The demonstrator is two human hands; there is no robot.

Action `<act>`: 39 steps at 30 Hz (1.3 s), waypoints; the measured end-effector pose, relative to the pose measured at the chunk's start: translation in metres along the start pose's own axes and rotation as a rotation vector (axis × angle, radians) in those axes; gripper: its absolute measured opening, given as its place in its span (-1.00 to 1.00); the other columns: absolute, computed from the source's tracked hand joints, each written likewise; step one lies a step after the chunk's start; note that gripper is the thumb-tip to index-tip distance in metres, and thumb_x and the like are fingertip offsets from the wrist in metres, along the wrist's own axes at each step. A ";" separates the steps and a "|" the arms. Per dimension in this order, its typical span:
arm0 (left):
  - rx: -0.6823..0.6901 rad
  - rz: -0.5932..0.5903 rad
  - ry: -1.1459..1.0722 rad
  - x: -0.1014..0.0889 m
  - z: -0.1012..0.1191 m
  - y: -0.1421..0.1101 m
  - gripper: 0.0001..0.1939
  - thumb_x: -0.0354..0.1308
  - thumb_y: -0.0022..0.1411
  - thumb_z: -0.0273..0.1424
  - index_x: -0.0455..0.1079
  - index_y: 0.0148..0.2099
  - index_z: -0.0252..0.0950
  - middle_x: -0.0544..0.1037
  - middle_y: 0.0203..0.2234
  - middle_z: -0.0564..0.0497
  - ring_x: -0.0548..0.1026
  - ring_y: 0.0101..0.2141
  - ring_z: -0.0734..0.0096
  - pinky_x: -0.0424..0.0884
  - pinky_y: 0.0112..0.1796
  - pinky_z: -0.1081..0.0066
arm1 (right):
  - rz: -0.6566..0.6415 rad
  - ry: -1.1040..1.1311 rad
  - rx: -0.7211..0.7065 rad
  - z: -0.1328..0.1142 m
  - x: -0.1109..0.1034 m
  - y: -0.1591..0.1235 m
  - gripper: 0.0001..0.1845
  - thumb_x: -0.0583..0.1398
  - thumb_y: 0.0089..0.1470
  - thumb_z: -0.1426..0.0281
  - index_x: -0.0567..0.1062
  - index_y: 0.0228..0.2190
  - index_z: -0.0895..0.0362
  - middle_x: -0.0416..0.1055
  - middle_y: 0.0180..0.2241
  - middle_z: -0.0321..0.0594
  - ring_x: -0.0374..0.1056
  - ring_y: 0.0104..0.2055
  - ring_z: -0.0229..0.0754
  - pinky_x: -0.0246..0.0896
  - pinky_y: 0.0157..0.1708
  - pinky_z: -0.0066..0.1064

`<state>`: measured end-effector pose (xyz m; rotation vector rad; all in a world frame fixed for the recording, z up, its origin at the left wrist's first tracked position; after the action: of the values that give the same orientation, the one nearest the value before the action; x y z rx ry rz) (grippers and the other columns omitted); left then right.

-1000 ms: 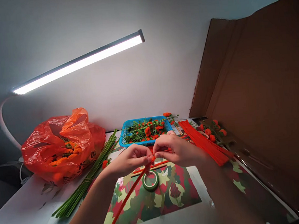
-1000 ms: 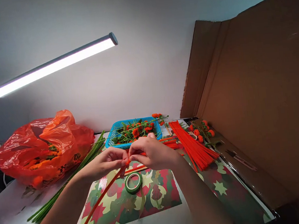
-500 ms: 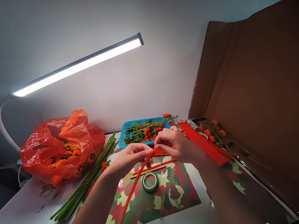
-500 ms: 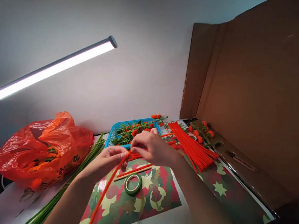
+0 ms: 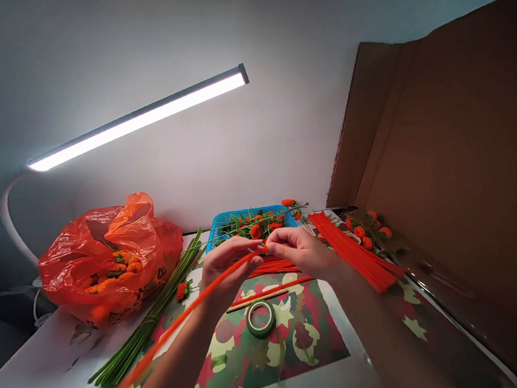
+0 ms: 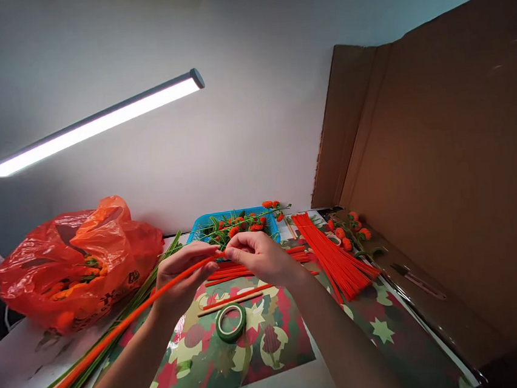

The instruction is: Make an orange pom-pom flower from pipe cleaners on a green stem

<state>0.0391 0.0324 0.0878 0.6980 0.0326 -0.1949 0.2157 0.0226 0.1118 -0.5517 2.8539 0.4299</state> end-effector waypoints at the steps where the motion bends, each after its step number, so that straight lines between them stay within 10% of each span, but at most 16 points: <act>1: -0.004 0.042 0.016 0.001 0.000 0.000 -0.86 0.33 0.06 -0.32 0.57 -0.35 -0.28 0.55 -0.51 0.00 0.48 -0.49 0.43 0.42 -0.48 0.47 | 0.006 -0.001 0.024 0.002 0.002 0.001 -0.71 0.15 0.10 0.17 0.39 -0.46 0.14 0.10 -0.56 -0.39 -0.02 -0.51 -0.33 -0.11 -0.52 -0.46; 18: -0.116 0.073 -0.087 0.004 -0.019 0.002 -0.68 0.25 0.13 -0.14 0.39 -0.39 -0.32 0.43 -0.50 0.06 0.40 -0.52 0.52 0.40 -0.47 0.50 | -0.050 0.155 0.057 0.014 0.014 0.011 -0.71 0.20 0.02 0.18 0.38 -0.51 0.15 0.15 -0.58 -0.41 0.03 -0.51 -0.34 -0.07 -0.49 -0.47; 27: -0.417 -0.123 -0.219 0.002 -0.018 0.006 -0.57 0.25 0.06 -0.03 0.31 -0.37 -0.31 0.37 -0.59 0.14 0.37 -0.54 0.51 0.36 -0.46 0.48 | -0.207 0.453 0.186 0.028 0.011 0.015 -0.67 0.30 -0.10 0.18 0.52 -0.45 0.23 0.36 -0.61 -0.33 0.21 -0.54 -0.35 0.09 -0.46 -0.46; 39: -0.380 -0.213 -0.221 -0.003 -0.017 0.006 -0.63 0.24 0.11 -0.08 0.34 -0.36 -0.32 0.41 -0.58 0.12 0.37 -0.54 0.54 0.38 -0.45 0.51 | -0.216 0.374 0.124 0.023 0.012 0.013 -0.67 0.30 -0.10 0.16 0.48 -0.53 0.20 0.41 -0.62 -0.30 0.28 -0.54 -0.31 0.19 -0.44 -0.43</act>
<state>0.0380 0.0478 0.0789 0.2903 -0.0668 -0.4567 0.2025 0.0374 0.0903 -0.9972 3.0892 0.1200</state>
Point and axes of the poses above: each hand's wrist, its own y-axis towards the middle knuckle, its own x-axis out of the palm, z = x × y, the point moved 1 cm from there along y, towards the middle knuckle
